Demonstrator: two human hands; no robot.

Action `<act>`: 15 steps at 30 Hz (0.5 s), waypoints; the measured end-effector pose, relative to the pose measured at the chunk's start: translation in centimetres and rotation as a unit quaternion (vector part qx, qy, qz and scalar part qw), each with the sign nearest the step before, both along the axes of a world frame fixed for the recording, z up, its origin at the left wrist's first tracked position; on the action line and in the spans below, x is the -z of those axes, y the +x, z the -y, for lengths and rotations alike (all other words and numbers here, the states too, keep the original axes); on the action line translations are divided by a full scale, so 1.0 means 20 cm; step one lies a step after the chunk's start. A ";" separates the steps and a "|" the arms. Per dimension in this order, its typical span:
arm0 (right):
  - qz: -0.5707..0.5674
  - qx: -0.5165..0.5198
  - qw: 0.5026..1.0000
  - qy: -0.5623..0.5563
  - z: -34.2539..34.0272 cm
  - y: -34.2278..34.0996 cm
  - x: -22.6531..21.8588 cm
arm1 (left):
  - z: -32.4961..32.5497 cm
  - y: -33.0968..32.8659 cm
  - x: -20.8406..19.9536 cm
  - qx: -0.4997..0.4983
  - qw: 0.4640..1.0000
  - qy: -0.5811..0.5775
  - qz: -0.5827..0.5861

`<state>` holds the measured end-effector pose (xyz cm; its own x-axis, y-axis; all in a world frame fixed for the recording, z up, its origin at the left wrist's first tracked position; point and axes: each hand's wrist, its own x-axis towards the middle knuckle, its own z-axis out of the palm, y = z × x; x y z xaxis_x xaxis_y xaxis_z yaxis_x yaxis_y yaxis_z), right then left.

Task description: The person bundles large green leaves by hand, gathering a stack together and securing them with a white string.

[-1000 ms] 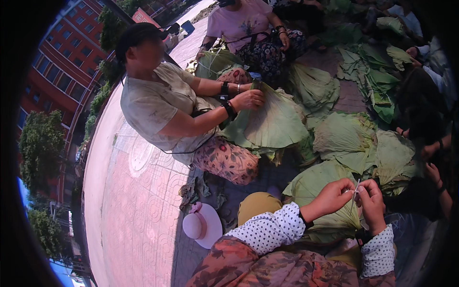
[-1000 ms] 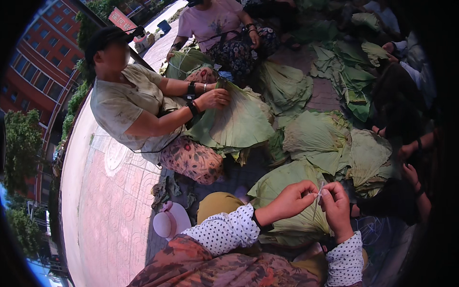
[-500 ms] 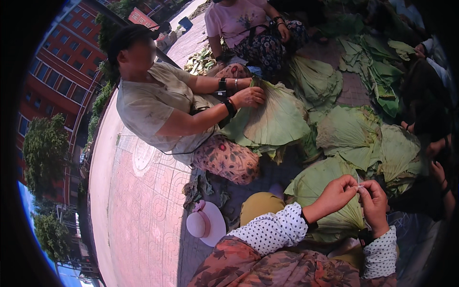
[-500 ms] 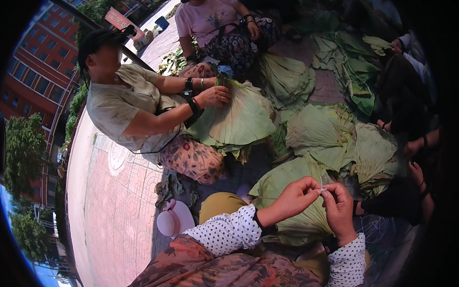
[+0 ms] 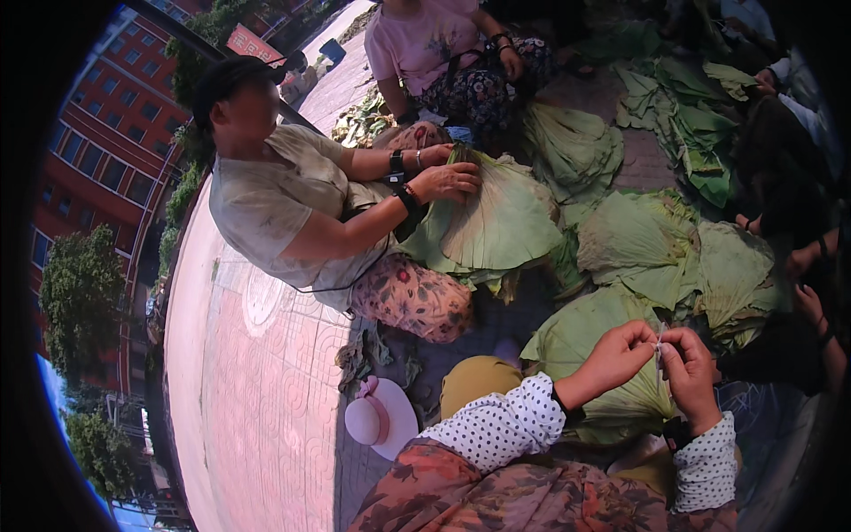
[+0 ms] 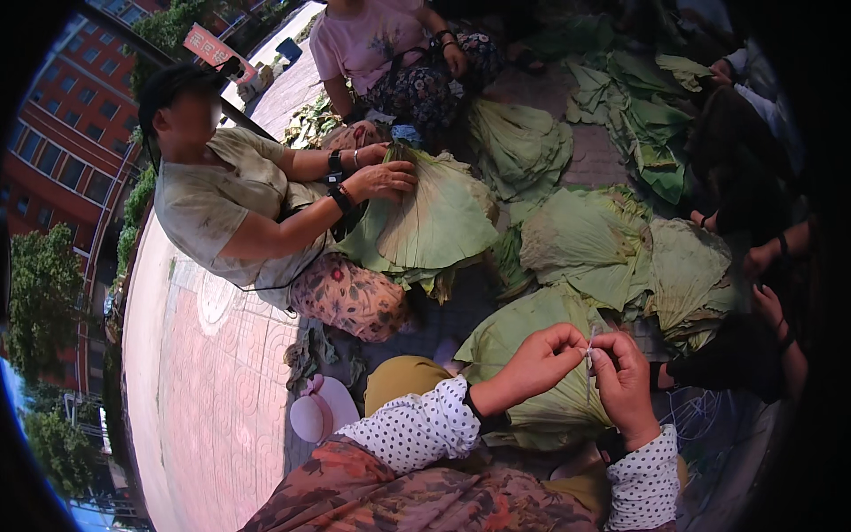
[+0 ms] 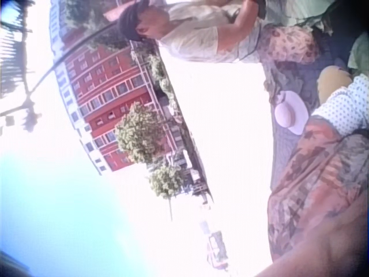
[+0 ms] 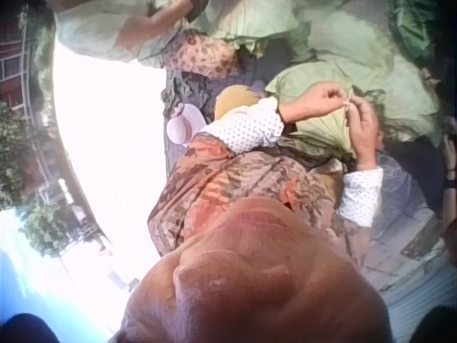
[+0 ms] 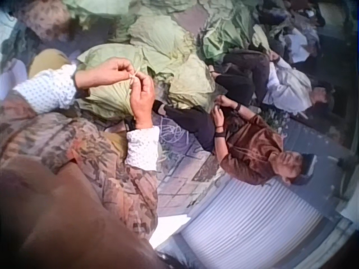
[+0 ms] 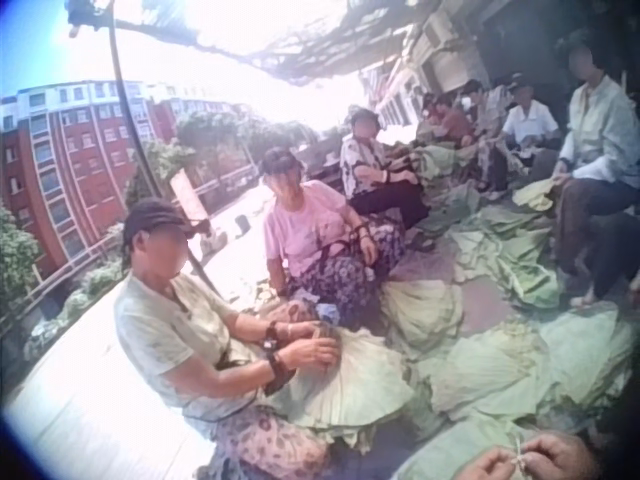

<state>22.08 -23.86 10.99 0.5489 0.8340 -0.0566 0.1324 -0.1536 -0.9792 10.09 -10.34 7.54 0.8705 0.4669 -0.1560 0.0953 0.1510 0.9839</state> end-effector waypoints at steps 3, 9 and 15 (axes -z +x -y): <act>0.010 0.018 1.000 0.010 -0.03 -0.04 -0.05 | 0.00 0.00 0.00 -0.003 1.000 0.003 -0.002; 0.025 0.014 1.000 0.006 0.00 -0.01 -0.05 | 0.02 0.01 0.01 0.010 1.000 -0.025 0.003; 0.113 0.017 0.993 0.009 0.00 -0.01 -0.04 | 0.01 0.00 0.00 0.013 1.000 -0.023 0.001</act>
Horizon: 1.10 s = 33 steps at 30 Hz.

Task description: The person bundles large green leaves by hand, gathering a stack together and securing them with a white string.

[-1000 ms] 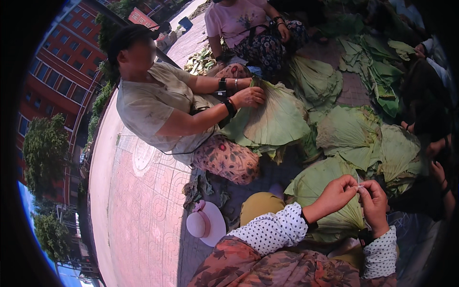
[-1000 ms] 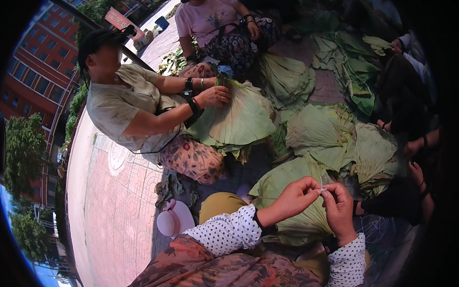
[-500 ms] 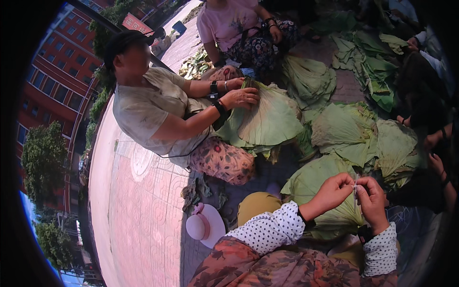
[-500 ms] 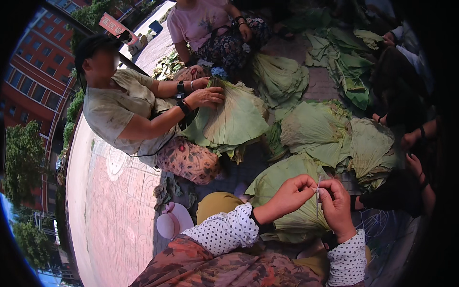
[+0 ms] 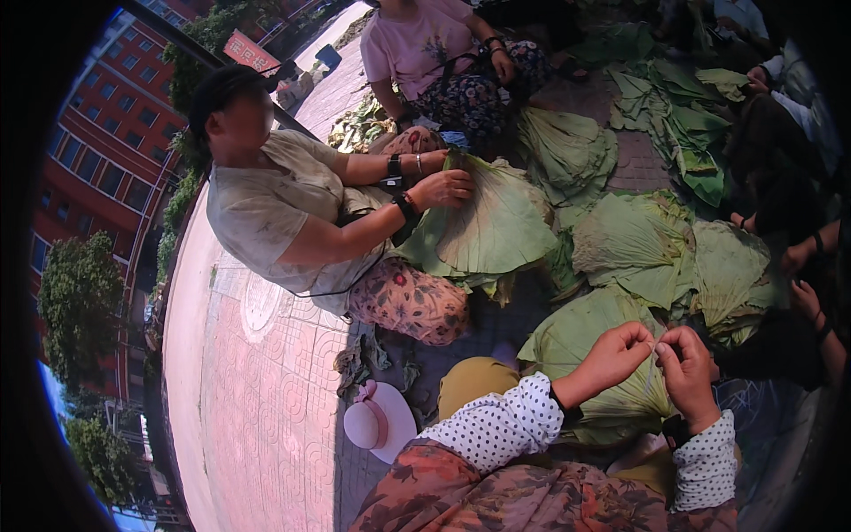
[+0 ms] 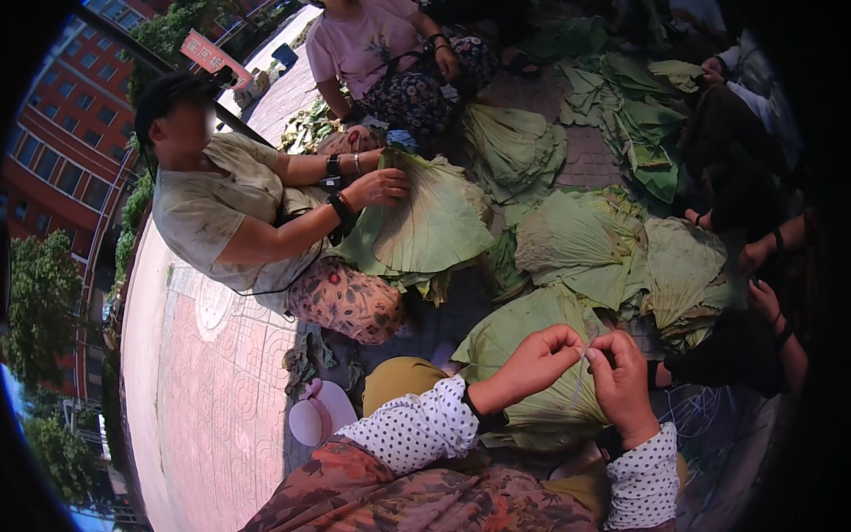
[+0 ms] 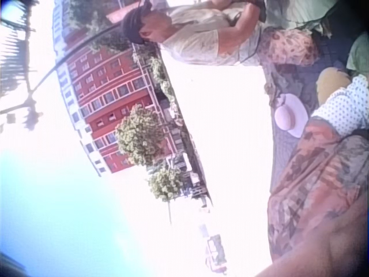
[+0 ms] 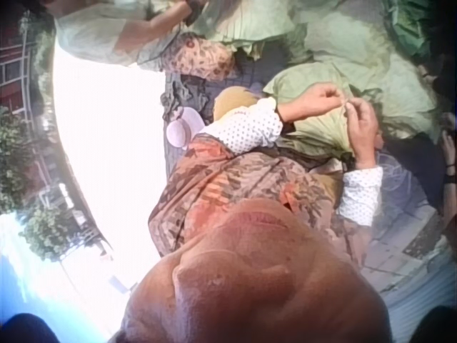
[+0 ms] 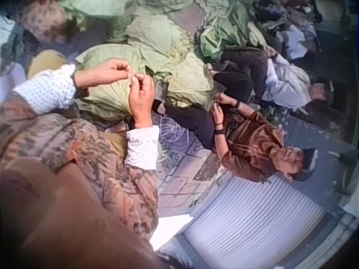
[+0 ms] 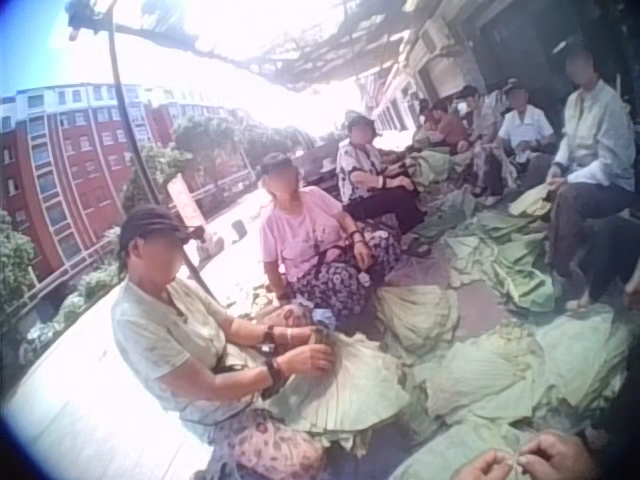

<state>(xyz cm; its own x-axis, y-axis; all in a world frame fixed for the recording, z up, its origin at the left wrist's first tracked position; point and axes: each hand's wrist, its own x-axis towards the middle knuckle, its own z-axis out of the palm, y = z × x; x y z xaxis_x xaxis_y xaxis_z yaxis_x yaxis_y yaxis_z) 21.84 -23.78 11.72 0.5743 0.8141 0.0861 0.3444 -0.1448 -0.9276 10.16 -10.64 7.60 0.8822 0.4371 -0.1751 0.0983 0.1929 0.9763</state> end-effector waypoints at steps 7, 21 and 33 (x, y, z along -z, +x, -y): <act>0.044 0.000 0.999 -0.003 0.00 0.00 0.01 | 0.00 0.02 0.02 -0.003 1.000 0.002 -0.009; 0.149 -0.009 0.989 0.001 0.01 0.00 0.00 | 0.02 0.03 0.01 -0.002 0.999 0.031 -0.025; 0.218 -0.026 0.976 -0.013 0.00 -0.01 0.00 | 0.03 0.02 0.05 0.000 0.998 0.057 -0.024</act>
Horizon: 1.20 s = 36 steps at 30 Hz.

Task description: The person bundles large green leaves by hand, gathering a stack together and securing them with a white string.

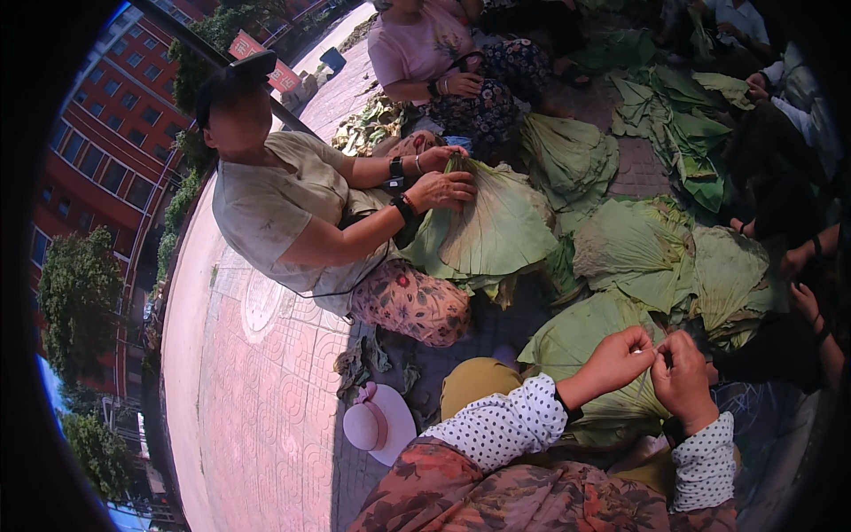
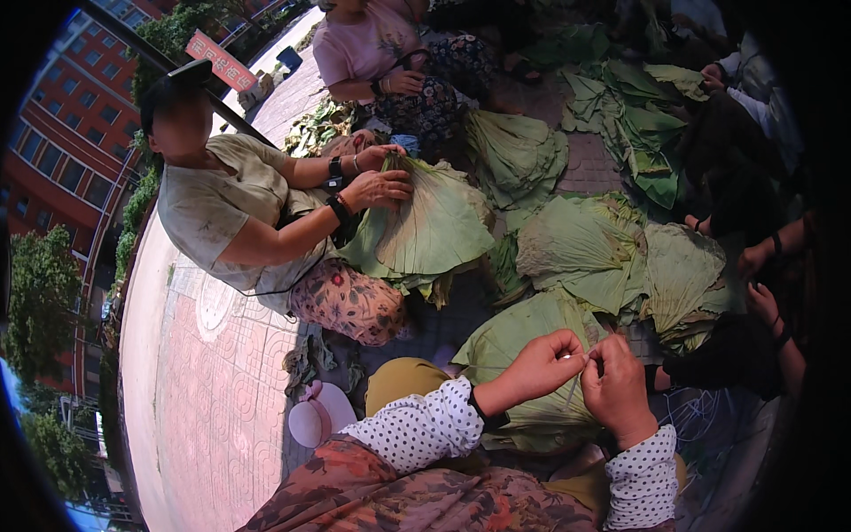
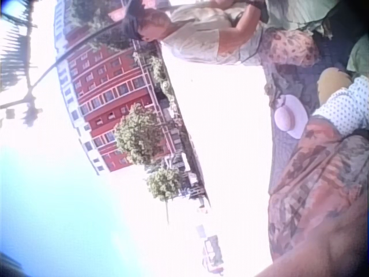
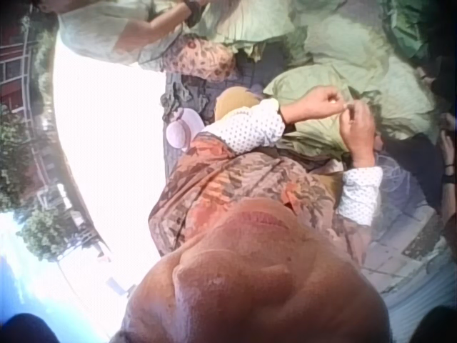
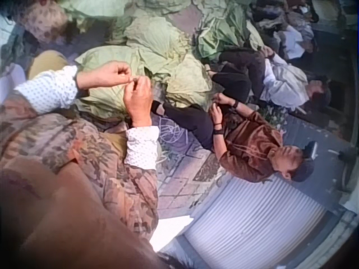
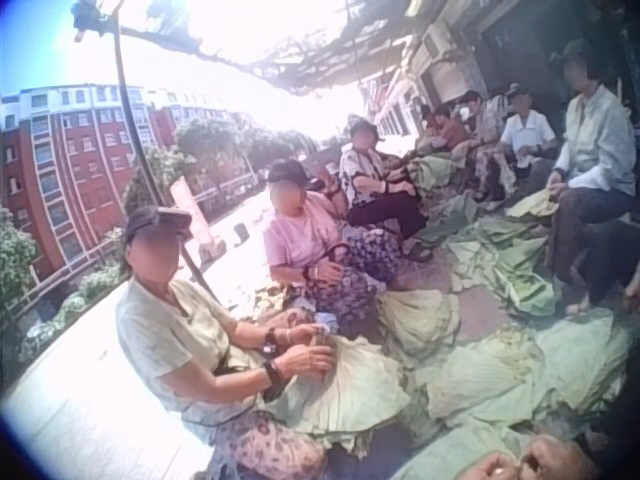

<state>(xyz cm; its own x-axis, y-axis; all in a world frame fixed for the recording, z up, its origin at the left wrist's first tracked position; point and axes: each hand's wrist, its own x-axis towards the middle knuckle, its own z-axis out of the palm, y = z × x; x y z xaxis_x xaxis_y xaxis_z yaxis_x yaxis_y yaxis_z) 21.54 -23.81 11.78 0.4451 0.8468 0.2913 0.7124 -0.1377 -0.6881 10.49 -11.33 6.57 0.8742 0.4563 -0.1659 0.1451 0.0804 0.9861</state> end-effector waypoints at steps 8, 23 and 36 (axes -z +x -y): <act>0.049 -0.010 0.999 -0.007 0.00 0.00 0.00 | 0.00 -0.01 -0.04 0.001 0.996 0.086 -0.010; 0.141 -0.055 0.988 -0.037 0.01 -0.02 0.03 | -0.01 0.00 -0.07 0.020 0.984 0.146 -0.095; 0.162 -0.088 0.983 -0.024 0.04 0.02 -0.03 | -0.01 0.02 -0.06 0.059 0.986 0.120 -0.104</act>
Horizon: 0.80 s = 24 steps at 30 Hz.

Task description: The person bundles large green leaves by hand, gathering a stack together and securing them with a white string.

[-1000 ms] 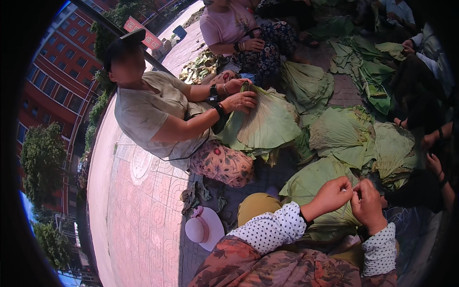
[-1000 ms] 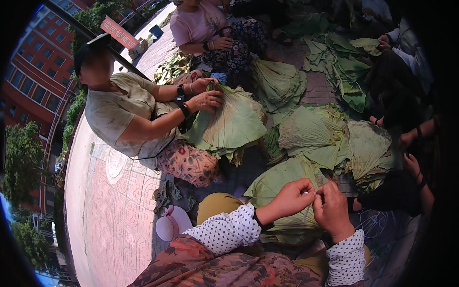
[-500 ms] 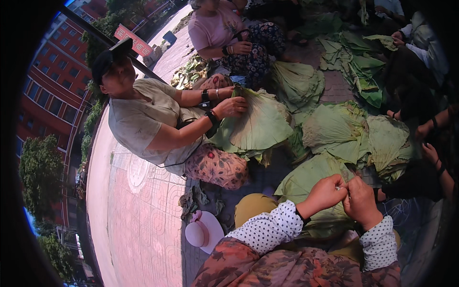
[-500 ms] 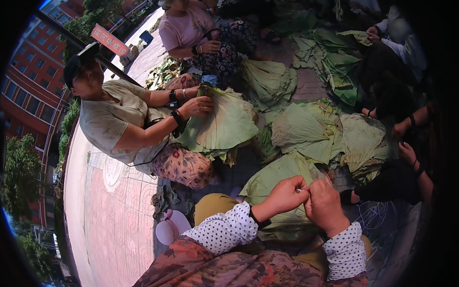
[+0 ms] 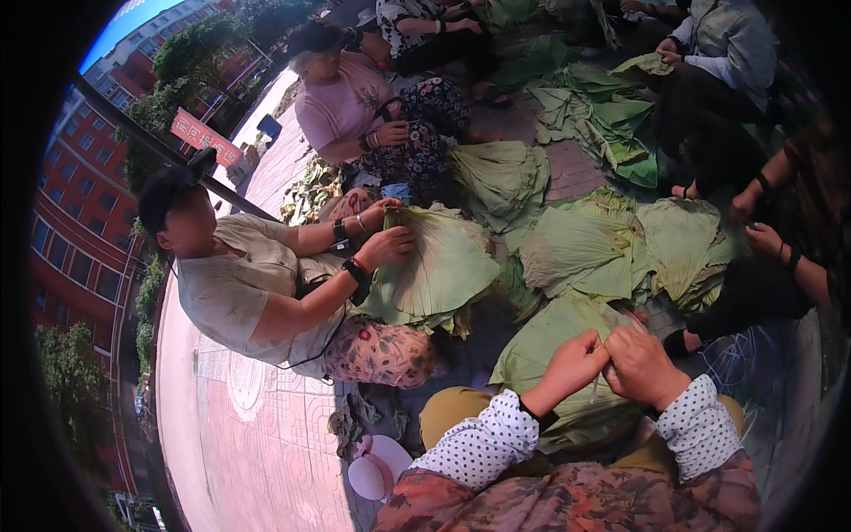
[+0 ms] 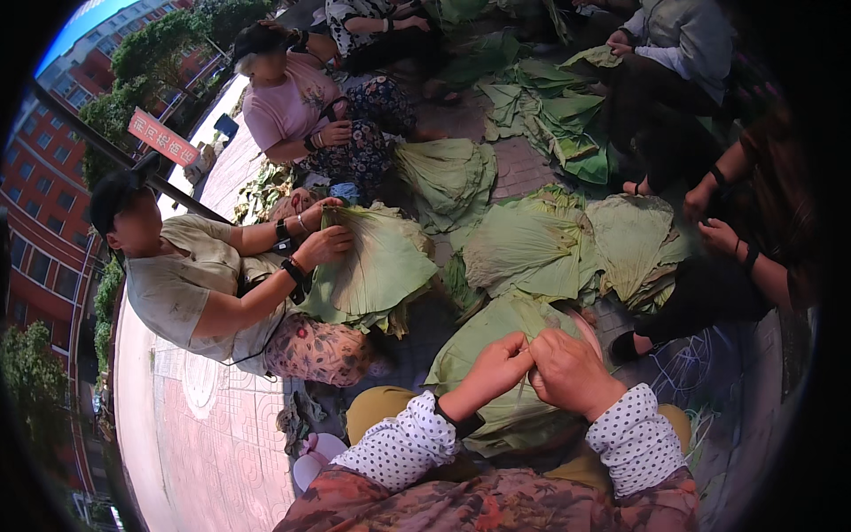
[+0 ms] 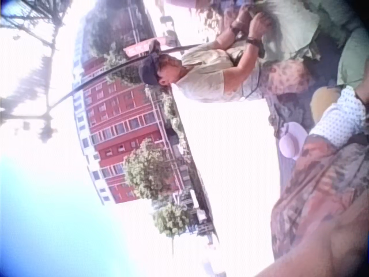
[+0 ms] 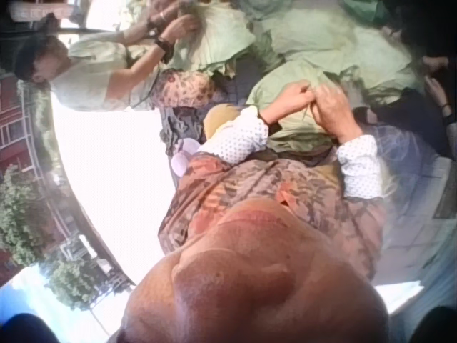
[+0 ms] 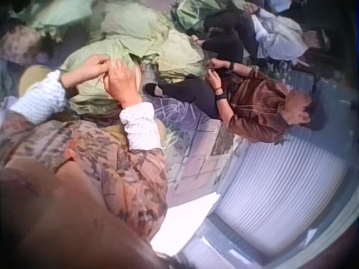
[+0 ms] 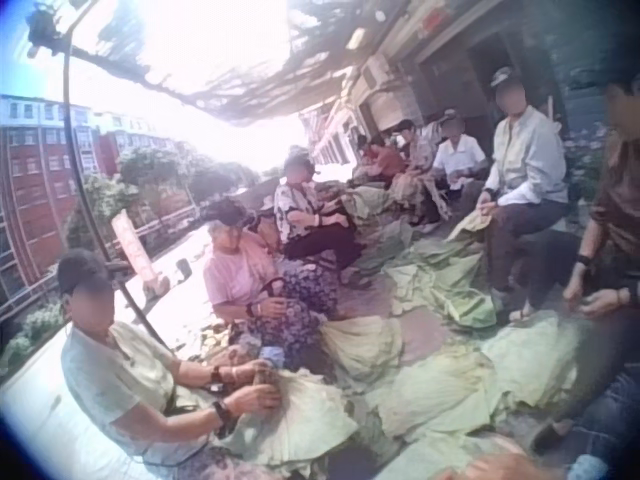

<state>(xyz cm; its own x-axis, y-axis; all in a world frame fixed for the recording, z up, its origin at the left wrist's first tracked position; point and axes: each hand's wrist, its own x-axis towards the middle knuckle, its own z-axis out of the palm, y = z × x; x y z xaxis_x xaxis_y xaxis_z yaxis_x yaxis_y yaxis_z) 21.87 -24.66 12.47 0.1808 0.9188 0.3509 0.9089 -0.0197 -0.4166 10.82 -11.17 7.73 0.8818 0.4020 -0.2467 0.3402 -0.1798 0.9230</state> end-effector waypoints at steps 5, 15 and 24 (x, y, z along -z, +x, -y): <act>-0.006 0.000 1.000 0.010 0.01 0.01 -0.01 | 0.00 0.01 -0.01 -0.013 0.996 -0.091 0.012; -0.135 0.030 0.990 0.034 0.01 0.01 0.00 | 0.00 -0.02 0.05 -0.021 0.981 -0.189 0.041; -0.217 0.003 0.975 0.041 0.03 0.03 0.02 | 0.00 -0.04 0.05 -0.007 0.982 -0.182 0.051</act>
